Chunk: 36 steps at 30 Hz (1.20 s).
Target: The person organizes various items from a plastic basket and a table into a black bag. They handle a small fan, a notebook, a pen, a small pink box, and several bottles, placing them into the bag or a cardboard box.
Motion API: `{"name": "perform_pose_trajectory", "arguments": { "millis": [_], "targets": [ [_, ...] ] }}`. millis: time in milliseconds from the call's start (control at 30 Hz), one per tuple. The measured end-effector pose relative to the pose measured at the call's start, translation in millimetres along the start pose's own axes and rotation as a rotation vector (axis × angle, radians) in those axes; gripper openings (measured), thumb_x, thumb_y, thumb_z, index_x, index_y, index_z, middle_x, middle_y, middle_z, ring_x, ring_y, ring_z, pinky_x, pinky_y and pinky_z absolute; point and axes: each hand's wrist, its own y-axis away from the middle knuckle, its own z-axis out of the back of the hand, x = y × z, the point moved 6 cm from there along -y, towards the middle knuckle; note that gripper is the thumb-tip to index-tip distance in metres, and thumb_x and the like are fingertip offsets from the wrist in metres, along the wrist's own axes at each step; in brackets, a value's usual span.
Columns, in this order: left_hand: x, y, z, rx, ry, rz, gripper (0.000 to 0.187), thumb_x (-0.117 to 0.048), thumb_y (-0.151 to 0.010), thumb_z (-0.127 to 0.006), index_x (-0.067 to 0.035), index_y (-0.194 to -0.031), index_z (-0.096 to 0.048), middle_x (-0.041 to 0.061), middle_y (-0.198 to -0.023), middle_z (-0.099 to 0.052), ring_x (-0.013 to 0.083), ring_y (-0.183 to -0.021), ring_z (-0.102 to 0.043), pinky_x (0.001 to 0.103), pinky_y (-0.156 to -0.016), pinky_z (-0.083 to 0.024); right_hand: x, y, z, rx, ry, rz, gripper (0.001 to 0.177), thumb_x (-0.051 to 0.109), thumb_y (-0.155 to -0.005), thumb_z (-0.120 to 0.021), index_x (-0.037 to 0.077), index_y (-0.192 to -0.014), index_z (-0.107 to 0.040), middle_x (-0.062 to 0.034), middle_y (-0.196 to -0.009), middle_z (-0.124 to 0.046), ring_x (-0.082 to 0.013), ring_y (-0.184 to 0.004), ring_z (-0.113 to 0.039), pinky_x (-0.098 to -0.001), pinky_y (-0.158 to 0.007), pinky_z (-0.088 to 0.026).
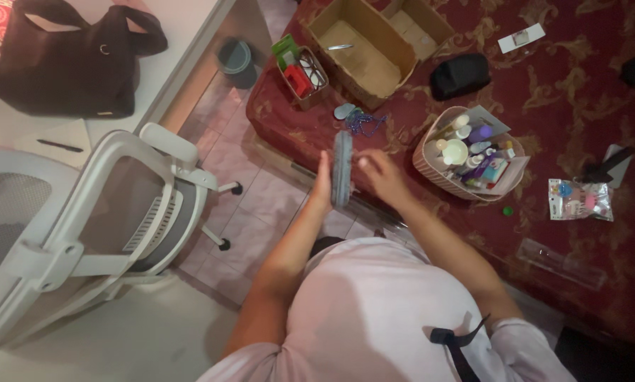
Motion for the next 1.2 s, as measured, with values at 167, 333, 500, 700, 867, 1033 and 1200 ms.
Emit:
{"name": "perform_pose_trajectory", "arguments": {
  "millis": [167, 333, 500, 700, 867, 1033, 1200],
  "targets": [
    [-16.6, 36.9, -34.3, 0.175, -0.270, 0.260, 0.062, -0.063, -0.102, -0.046, -0.008, -0.114, -0.071, 0.007, -0.078, -0.069, 0.0182, -0.056, -0.065, 0.032, -0.052, -0.053, -67.1, -19.0, -6.5, 0.111, -0.902, -0.637, 0.034, 0.028, -0.101, -0.048, 0.009, -0.122, -0.067, -0.0077, -0.121, -0.069, -0.0189, -0.106, -0.067, -0.0361, -0.090, -0.054],
    [-11.3, 25.7, -25.2, 0.279, -0.508, 0.265, 0.057, -0.055, -0.105, -0.050, -0.005, -0.126, -0.070, 0.003, -0.098, -0.074, 0.0112, -0.080, -0.068, 0.028, -0.071, -0.055, -79.0, -23.6, 3.4, 0.408, -0.861, -0.452, 0.034, 0.023, -0.106, -0.050, -0.001, -0.121, -0.069, -0.0094, -0.103, -0.070, -0.0156, -0.084, -0.065, -0.0269, -0.070, -0.052],
    [-16.0, 29.0, -15.1, 0.364, -0.577, 0.314, 0.056, -0.051, -0.104, -0.050, -0.004, -0.132, -0.067, 0.001, -0.108, -0.074, 0.0085, -0.091, -0.067, 0.026, -0.080, -0.055, -75.5, -16.9, 18.6, 0.474, -0.657, -0.434, 0.025, 0.015, -0.101, -0.054, 0.001, -0.117, -0.067, -0.0047, -0.095, -0.071, -0.0101, -0.074, -0.063, -0.0233, -0.060, -0.047],
    [-33.3, 49.3, -31.6, 0.415, -0.669, 0.372, 0.054, -0.049, -0.104, -0.052, -0.003, -0.128, -0.068, 0.001, -0.102, -0.072, 0.0088, -0.085, -0.064, 0.026, -0.073, -0.053, -75.3, -9.6, 23.5, 0.497, -0.319, -0.421, 0.015, 0.008, -0.097, -0.064, 0.004, -0.109, -0.072, -0.0026, -0.081, -0.068, -0.0086, -0.064, -0.054, -0.0223, -0.053, -0.039],
    [-49.7, 57.2, -46.5, 0.414, -0.896, 0.328, 0.053, -0.049, -0.102, -0.056, -0.002, -0.122, -0.068, 0.002, -0.100, -0.070, 0.0101, -0.085, -0.063, 0.028, -0.074, -0.053, -53.7, -15.0, 29.4, 0.474, -0.096, -0.036, 0.010, 0.011, -0.098, -0.065, 0.003, -0.101, -0.071, 0.0020, -0.092, -0.074, -0.0062, -0.086, -0.067, -0.0238, -0.077, -0.055],
    [-68.0, 44.3, -34.3, 0.245, -1.183, 0.100, 0.056, -0.051, -0.098, -0.058, -0.001, -0.122, -0.066, 0.006, -0.102, -0.072, 0.0150, -0.091, -0.066, 0.032, -0.082, -0.054, -13.2, -8.4, 50.6, 0.188, 0.265, 0.081, 0.011, 0.012, -0.091, -0.071, 0.003, -0.096, -0.071, -0.0091, -0.090, -0.074, -0.0181, -0.084, -0.071, -0.0348, -0.074, -0.055],
    [-55.4, 23.0, 0.6, 0.044, -1.082, -0.028, 0.057, -0.053, -0.100, -0.056, 0.001, -0.116, -0.067, 0.009, -0.102, -0.072, 0.0169, -0.094, -0.066, 0.033, -0.085, -0.052, 25.9, 6.2, 38.4, 0.023, 0.404, 0.263, 0.013, 0.012, -0.088, -0.072, 0.002, -0.095, -0.069, -0.0178, -0.094, -0.072, -0.0335, -0.089, -0.071, -0.0418, -0.079, -0.056]
  ]
}}
